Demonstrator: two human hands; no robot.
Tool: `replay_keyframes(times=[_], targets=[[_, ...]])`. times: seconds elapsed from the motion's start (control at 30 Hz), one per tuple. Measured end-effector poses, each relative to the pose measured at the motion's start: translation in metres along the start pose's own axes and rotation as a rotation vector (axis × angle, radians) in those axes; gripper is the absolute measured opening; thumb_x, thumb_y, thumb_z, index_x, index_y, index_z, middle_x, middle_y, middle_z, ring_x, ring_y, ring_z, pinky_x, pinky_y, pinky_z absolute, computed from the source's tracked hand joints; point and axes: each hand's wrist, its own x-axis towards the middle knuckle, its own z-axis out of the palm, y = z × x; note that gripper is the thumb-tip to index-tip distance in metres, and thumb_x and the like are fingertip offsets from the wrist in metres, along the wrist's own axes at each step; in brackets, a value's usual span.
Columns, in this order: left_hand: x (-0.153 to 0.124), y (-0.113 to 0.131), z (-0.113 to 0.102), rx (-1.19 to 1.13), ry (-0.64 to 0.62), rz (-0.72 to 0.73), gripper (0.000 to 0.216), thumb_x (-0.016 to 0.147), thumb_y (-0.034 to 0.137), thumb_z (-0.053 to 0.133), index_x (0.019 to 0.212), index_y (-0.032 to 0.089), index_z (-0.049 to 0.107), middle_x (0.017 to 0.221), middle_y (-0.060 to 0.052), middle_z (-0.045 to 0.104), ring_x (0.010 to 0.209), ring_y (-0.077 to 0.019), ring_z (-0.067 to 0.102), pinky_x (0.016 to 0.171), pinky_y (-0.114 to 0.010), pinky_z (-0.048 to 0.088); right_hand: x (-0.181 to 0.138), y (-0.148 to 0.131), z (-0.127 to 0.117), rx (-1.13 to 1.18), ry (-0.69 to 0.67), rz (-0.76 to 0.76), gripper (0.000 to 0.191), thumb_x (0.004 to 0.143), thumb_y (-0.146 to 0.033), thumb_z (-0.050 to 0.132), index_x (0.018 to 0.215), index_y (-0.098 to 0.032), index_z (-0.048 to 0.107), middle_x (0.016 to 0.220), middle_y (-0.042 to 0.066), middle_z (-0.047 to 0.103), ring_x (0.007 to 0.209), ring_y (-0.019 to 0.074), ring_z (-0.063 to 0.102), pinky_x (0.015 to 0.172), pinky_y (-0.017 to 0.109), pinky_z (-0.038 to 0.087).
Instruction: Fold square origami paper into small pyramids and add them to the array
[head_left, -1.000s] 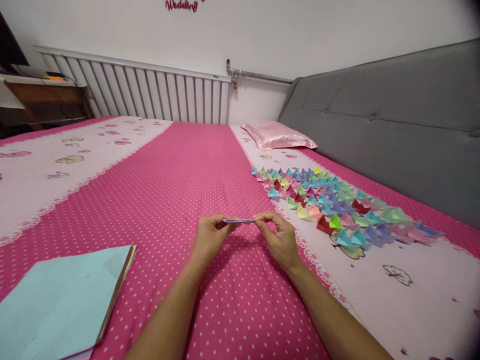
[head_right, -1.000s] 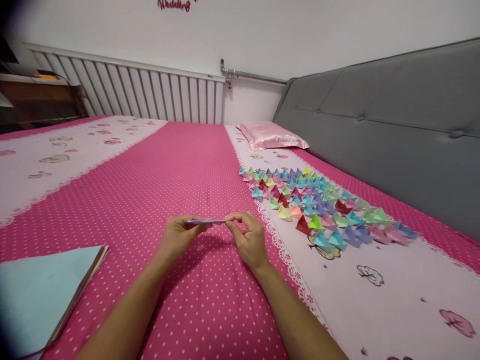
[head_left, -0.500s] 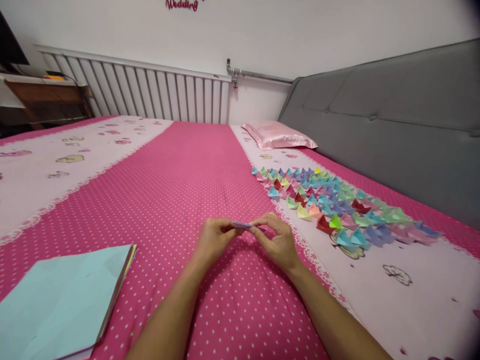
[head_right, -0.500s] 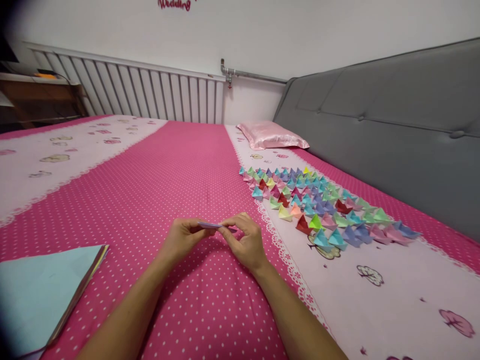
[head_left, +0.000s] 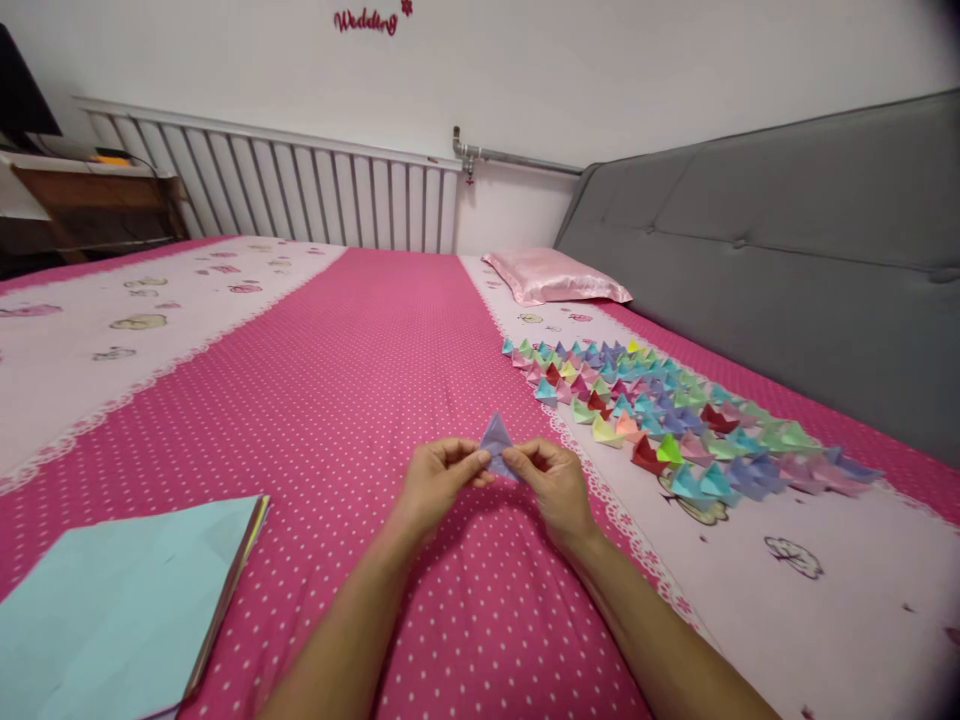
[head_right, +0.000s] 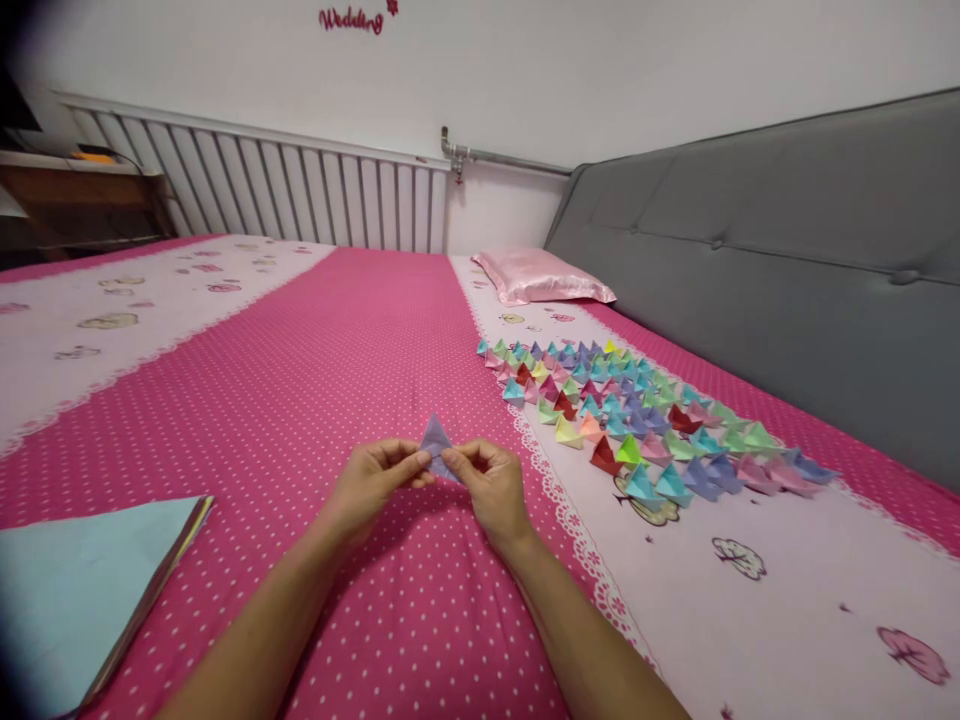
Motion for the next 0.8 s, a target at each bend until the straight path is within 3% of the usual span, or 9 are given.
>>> replay_keyframes(times=[0.23, 0.4, 0.8], targets=[[0.0028, -0.0034, -0.0003, -0.079, -0.005, -0.003, 0.021, 0.063, 0.03, 0.072, 0.069, 0.01, 0.066, 0.059, -0.002, 0.062, 0.053, -0.008, 0.055, 0.056, -0.019, 0.043, -0.0004, -0.0004, 0.0017, 0.053, 0.004, 0.035, 0.015, 0.067, -0.033, 0.071, 0.071, -0.018, 0.07, 0.067, 0.001, 0.07, 0.061, 0.0138, 0.06, 0.061, 0.025, 0.047], [0.0045, -0.0049, -0.003, -0.09, 0.003, 0.02, 0.015, 0.072, 0.023, 0.063, 0.078, 0.01, 0.065, 0.066, -0.003, 0.063, 0.057, -0.0081, 0.056, 0.06, -0.019, 0.045, -0.0004, 0.0002, 0.0011, 0.115, -0.109, 0.036, 0.025, 0.078, -0.038, 0.06, 0.09, -0.019, 0.07, 0.079, 0.002, 0.071, 0.069, 0.0152, 0.062, 0.068, 0.028, 0.047], [0.0033, -0.0051, -0.0038, -0.092, -0.015, 0.028, 0.009, 0.076, 0.021, 0.057, 0.075, 0.013, 0.061, 0.061, 0.0, 0.059, 0.054, -0.009, 0.054, 0.057, -0.021, 0.044, -0.0021, 0.0, 0.0018, 0.178, -0.166, 0.078, 0.017, 0.07, -0.032, 0.069, 0.084, -0.022, 0.07, 0.08, 0.002, 0.071, 0.074, 0.0157, 0.064, 0.071, 0.028, 0.05]])
